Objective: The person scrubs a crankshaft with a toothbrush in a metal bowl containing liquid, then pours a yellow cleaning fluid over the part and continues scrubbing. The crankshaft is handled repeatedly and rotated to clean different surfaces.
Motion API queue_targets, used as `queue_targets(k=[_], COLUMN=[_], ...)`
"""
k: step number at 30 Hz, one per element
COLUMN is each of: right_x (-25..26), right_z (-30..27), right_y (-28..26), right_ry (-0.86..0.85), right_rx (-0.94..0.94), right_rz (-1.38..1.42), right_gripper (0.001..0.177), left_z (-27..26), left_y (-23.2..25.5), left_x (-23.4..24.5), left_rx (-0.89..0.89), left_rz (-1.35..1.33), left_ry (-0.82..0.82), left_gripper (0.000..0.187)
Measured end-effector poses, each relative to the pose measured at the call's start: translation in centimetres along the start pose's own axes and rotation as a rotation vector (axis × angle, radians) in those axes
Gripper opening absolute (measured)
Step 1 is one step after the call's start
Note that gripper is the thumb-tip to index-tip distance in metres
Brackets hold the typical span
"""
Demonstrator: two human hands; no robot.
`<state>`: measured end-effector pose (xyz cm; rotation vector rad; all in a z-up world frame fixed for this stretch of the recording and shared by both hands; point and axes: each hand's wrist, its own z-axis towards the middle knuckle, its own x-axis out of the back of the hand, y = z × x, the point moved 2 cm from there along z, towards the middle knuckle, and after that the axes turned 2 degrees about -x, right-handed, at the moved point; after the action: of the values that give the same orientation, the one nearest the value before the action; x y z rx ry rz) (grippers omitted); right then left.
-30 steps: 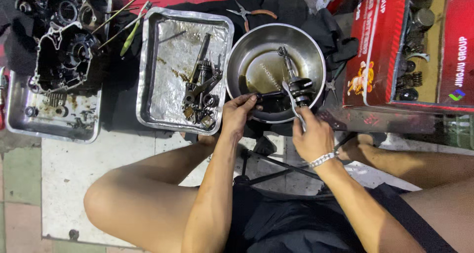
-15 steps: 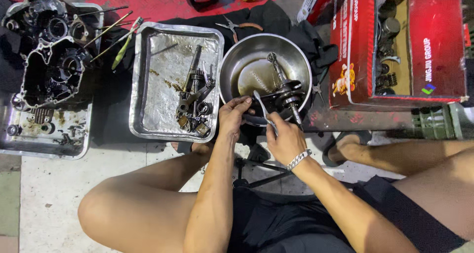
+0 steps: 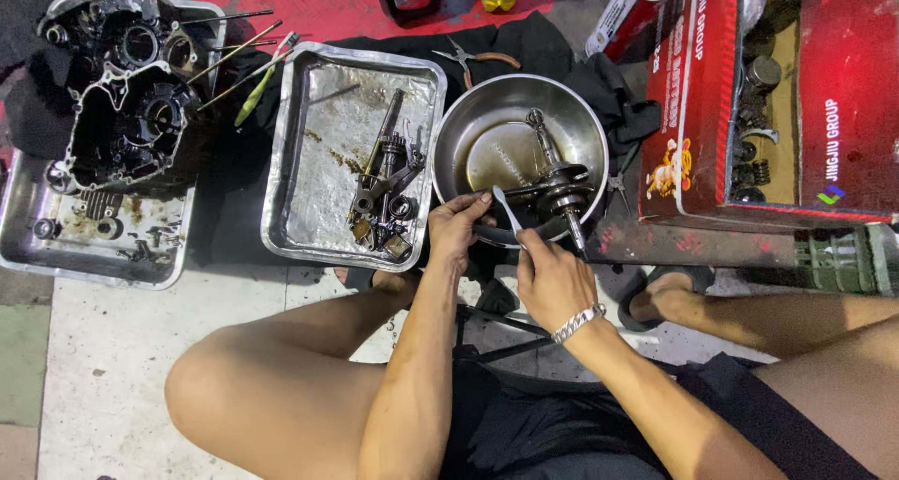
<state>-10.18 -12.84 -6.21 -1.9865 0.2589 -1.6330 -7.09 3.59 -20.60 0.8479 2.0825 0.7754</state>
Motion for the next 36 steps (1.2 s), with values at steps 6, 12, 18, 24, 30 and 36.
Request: queue_targets(k=[6,12,18,24,30,36], right_x=[0.0,3.4,2.3,1.8,2.3,0.4], right_z=[3.3,5.1,5.9,6.9,6.5,6.4], right_y=[3.5,9.0,10.0,11.1,14.3,12.8], right_ry=[-0.132,-0.043,-0.169,-0.256,-0.194,-0.161], right_rx=[0.101,0.393,0.392,0.354,0.41,0.472], right_rz=[-0.116,-0.009,0.015,-0.04,-0.151,-0.107], right_gripper=[0.026,0.028,0.027,0.027,0.033,0.035], left_z=[-0.2,0.0,-0.1,-0.4,-0.8,-0.6], left_y=[0.0,-0.1,-0.3,0.4,1.0,0.8], left_x=[-0.3,-0.4,-0.3,-0.6,-0.9,-1.0], left_rx=[0.022,-0.018,-0.027,-0.018,-0.006,-0.003], left_rz=[0.02,-0.052,-0.03,-0.009,0.05,0.021], left_ry=[0.014,-0.029,-0.003,0.001,0.035,0.021], left_gripper=[0.024,0.026,0.024,0.023,0.022,0.023])
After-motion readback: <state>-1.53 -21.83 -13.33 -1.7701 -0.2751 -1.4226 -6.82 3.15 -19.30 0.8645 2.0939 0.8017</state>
